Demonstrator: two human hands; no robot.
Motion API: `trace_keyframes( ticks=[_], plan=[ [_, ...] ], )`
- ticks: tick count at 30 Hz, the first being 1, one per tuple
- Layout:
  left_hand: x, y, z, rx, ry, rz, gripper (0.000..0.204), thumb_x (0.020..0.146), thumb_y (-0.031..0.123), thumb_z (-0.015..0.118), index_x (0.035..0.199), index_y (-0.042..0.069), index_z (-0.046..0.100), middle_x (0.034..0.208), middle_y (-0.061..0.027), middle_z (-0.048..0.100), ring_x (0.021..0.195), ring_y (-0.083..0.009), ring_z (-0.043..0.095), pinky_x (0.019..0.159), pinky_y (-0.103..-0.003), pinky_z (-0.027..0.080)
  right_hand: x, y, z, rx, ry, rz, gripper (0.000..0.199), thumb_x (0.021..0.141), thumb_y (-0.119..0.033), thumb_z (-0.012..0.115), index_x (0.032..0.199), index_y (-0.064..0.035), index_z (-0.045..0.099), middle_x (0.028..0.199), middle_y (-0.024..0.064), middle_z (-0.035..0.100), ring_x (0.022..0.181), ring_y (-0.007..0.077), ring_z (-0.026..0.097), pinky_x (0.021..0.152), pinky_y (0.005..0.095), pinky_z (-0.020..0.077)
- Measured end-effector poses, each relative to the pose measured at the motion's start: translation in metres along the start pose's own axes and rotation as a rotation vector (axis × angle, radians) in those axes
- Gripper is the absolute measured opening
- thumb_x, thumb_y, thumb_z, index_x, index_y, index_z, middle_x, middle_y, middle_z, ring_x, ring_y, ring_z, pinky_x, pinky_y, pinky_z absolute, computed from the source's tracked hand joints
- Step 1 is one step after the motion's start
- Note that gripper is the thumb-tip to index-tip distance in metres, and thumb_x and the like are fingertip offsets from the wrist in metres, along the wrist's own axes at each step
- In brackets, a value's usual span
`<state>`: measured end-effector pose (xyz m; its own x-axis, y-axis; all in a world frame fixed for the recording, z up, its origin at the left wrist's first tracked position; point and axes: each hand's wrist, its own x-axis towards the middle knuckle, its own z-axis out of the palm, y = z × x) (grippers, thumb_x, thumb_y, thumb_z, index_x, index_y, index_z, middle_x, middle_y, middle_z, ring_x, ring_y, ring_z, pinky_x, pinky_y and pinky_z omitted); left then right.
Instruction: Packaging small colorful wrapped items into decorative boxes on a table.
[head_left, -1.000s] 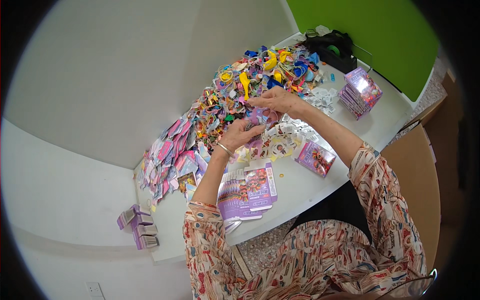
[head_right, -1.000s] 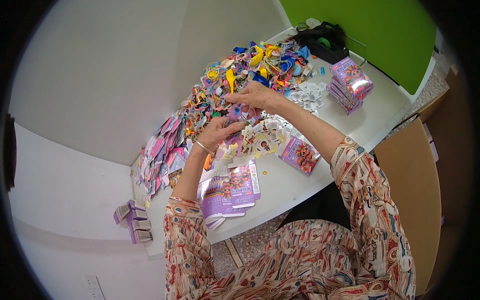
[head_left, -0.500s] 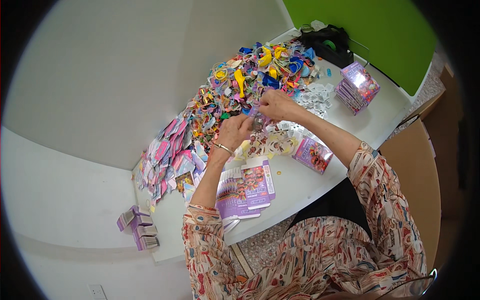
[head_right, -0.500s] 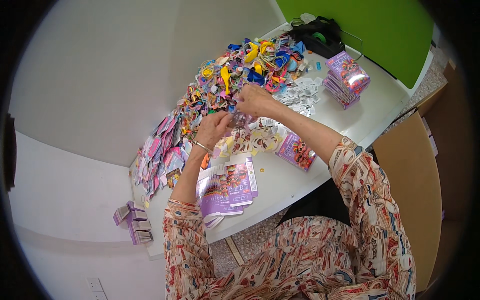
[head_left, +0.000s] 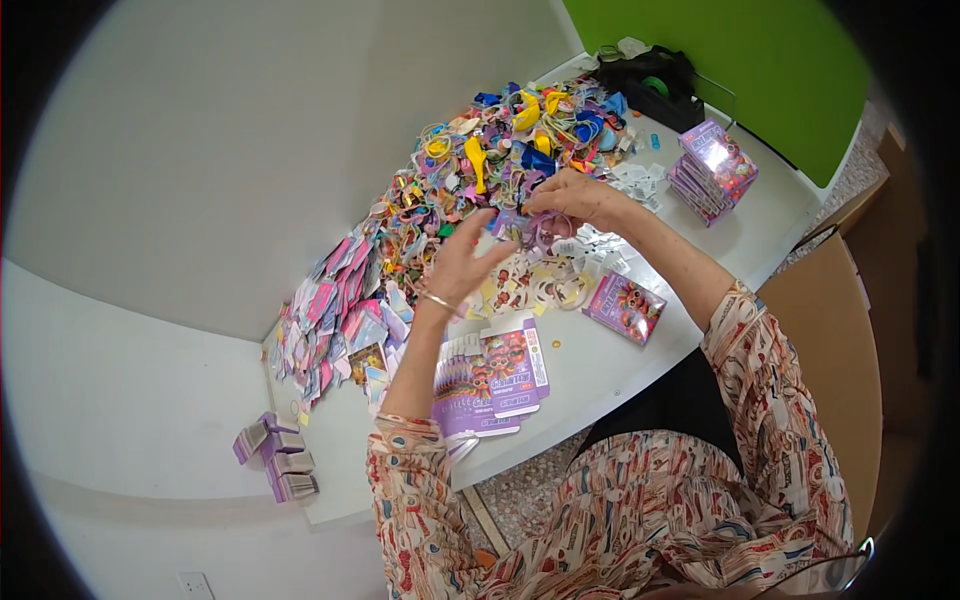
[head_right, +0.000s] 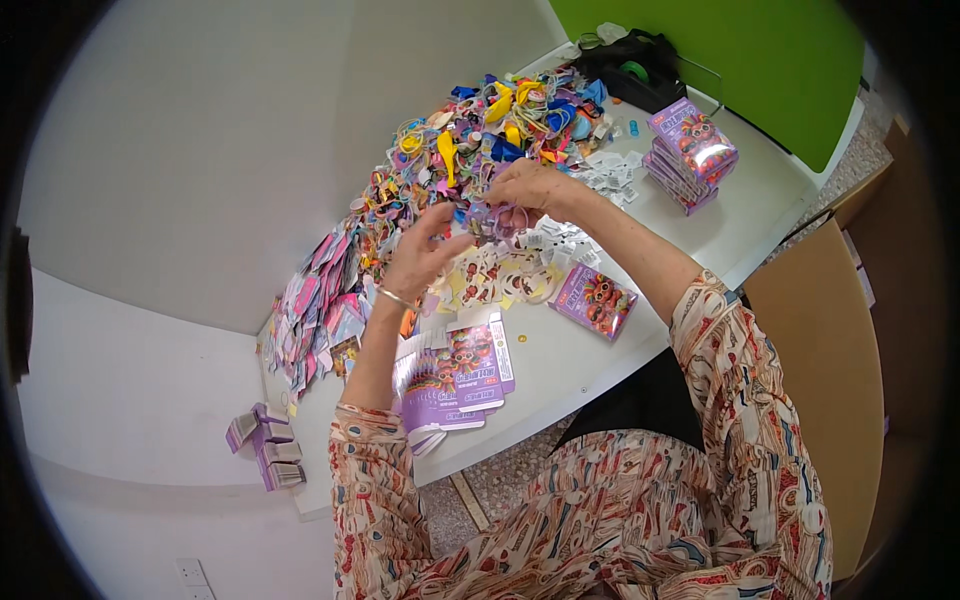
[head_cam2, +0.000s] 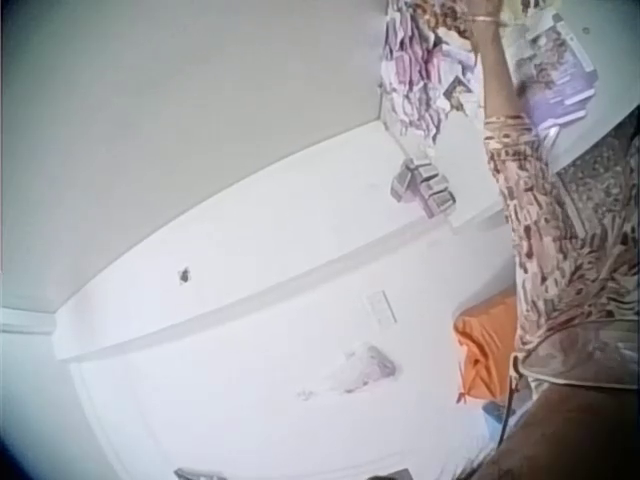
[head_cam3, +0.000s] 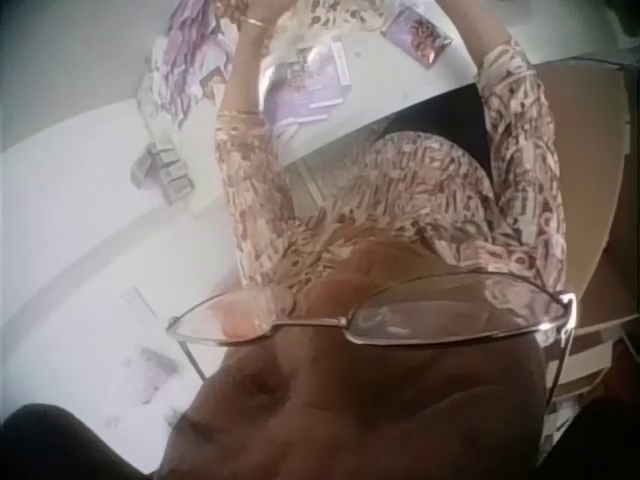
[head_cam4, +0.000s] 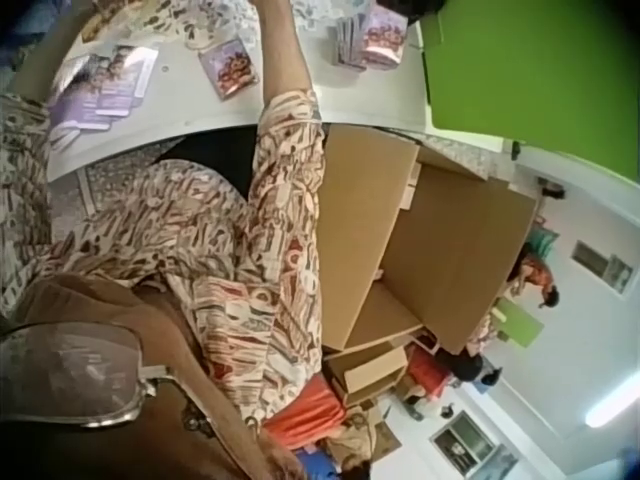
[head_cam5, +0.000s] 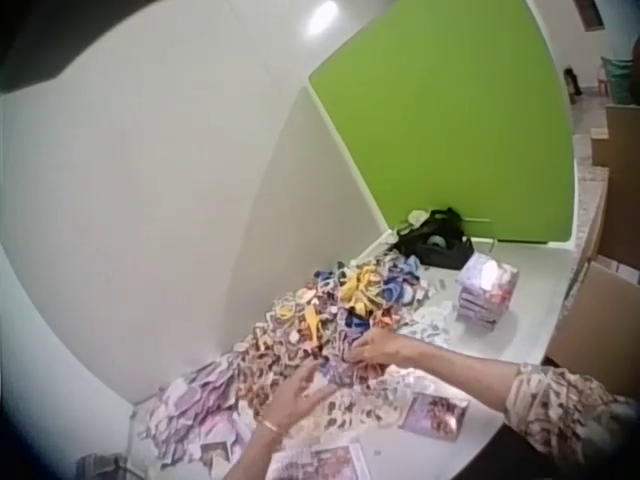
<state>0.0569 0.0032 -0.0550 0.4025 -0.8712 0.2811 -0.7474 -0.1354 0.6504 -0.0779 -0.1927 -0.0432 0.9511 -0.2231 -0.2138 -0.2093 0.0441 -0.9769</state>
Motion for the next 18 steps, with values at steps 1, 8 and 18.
trace_keyframes(
  ticks=[1, 8, 18],
  plan=[
    [0.0, 0.006, 0.009, 0.001, 0.004, -0.006, 0.05, 0.083, 0.023, 0.071, 0.123, 0.0, 0.053, 0.102, -0.0123, 0.066, 0.093, -0.0201, 0.063, 0.079, -0.031, 0.05, -0.001, -0.002, 0.002, 0.014, -0.009, 0.009, 0.022, 0.085, -0.025, 0.063, 0.077, -0.0049, 0.064, 0.062, 0.005, 0.062, 0.045, 0.0104, 0.058, 0.041, 0.0247, 0.0449],
    [0.006, -0.024, -0.007, -0.008, 0.293, -0.15, 0.016, 0.088, 0.011, 0.062, 0.102, 0.003, 0.061, 0.068, 0.0001, 0.06, 0.06, -0.0075, 0.057, 0.052, -0.024, 0.047, 0.001, 0.007, -0.004, -0.514, 0.213, -0.169, 0.022, 0.083, -0.024, 0.063, 0.074, -0.0045, 0.066, 0.063, 0.0051, 0.063, 0.045, 0.0112, 0.058, 0.042, 0.0252, 0.0461],
    [-0.005, -0.028, -0.013, -0.047, 0.088, -0.278, 0.038, 0.079, 0.023, 0.075, 0.106, 0.0, 0.063, 0.096, -0.0094, 0.066, 0.077, -0.0173, 0.065, 0.07, -0.029, 0.052, 0.001, 0.01, -0.014, 0.124, -0.024, -0.005, 0.02, 0.088, -0.022, 0.062, 0.082, -0.0034, 0.067, 0.062, 0.0021, 0.061, 0.045, 0.0088, 0.054, 0.042, 0.0236, 0.043]
  ],
)
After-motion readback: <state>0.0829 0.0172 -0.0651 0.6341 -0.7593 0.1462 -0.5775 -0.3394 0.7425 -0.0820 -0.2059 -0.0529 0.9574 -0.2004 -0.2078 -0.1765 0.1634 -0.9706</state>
